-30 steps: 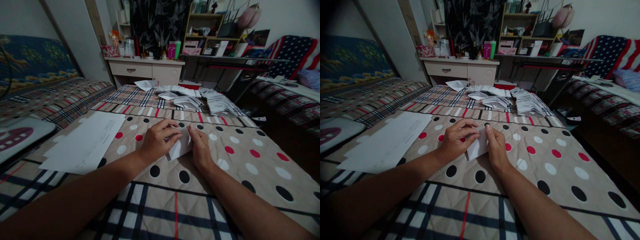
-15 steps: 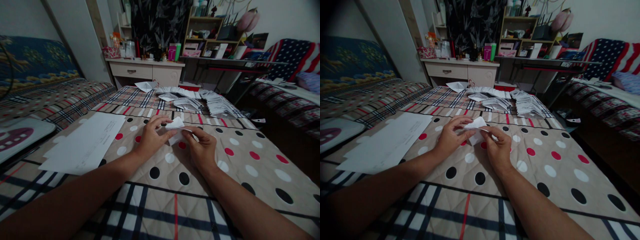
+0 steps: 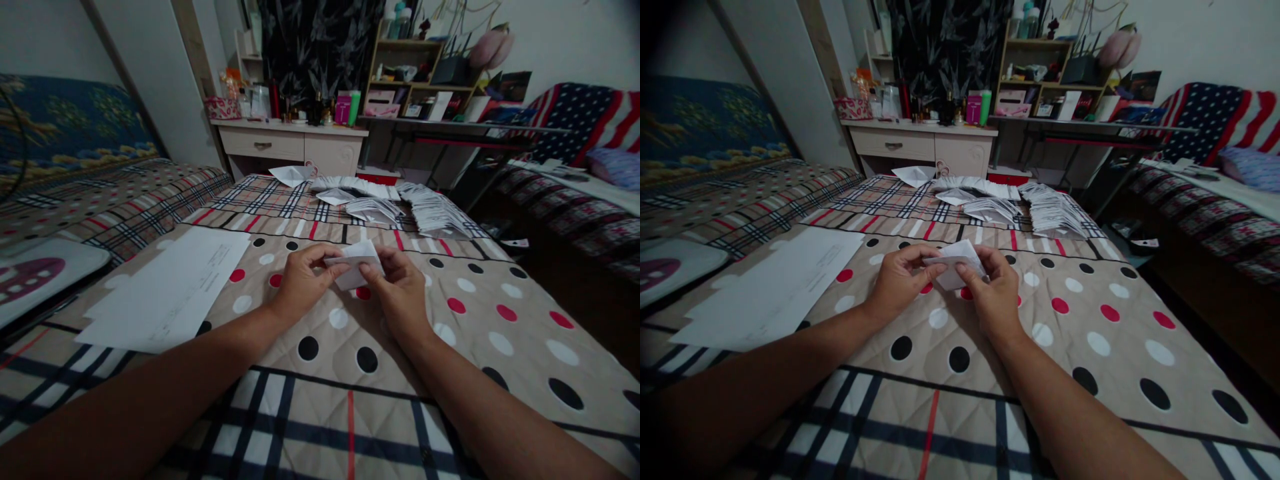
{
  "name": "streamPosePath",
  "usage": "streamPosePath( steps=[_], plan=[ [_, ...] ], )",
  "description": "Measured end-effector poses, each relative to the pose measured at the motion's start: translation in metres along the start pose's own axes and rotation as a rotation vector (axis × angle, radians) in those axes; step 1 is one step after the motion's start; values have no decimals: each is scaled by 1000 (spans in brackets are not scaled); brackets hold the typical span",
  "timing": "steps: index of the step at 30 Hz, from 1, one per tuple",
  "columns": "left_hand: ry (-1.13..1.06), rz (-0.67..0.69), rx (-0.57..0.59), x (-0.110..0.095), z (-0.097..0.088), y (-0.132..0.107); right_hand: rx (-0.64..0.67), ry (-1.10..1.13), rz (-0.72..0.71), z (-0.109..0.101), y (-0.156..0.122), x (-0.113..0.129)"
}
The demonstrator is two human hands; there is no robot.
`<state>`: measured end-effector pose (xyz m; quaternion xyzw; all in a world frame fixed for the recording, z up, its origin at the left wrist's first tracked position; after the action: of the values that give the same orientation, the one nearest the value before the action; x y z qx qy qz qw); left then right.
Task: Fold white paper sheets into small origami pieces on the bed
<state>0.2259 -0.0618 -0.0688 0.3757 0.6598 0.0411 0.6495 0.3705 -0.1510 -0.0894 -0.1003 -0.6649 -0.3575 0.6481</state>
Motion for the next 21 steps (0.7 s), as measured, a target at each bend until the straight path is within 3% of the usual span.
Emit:
streamPosePath(
  steps=[5,11,17,21],
  plan=[
    [-88,-139,60,11,6,-3,35,-73,39,2,-4,1],
    [57,-171,190,18,12,-3,13,-25,68,0,-5,-2],
    [101,-153,187,10,10,-4,41,-32,73,3,-6,-2],
    [96,-243,255,12,15,-8,71,-43,97,5,-7,-1]
  ],
)
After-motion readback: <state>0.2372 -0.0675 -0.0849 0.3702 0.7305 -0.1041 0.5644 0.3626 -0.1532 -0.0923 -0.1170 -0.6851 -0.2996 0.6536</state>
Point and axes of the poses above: each hand's wrist, its own y-axis towards the middle knuckle, its own z-axis out of the palm, x = y × z, the point moved 8 cm from there along y, towards the middle knuckle, and after that the axes turned 1 degree about z, right-handed, at the moved point
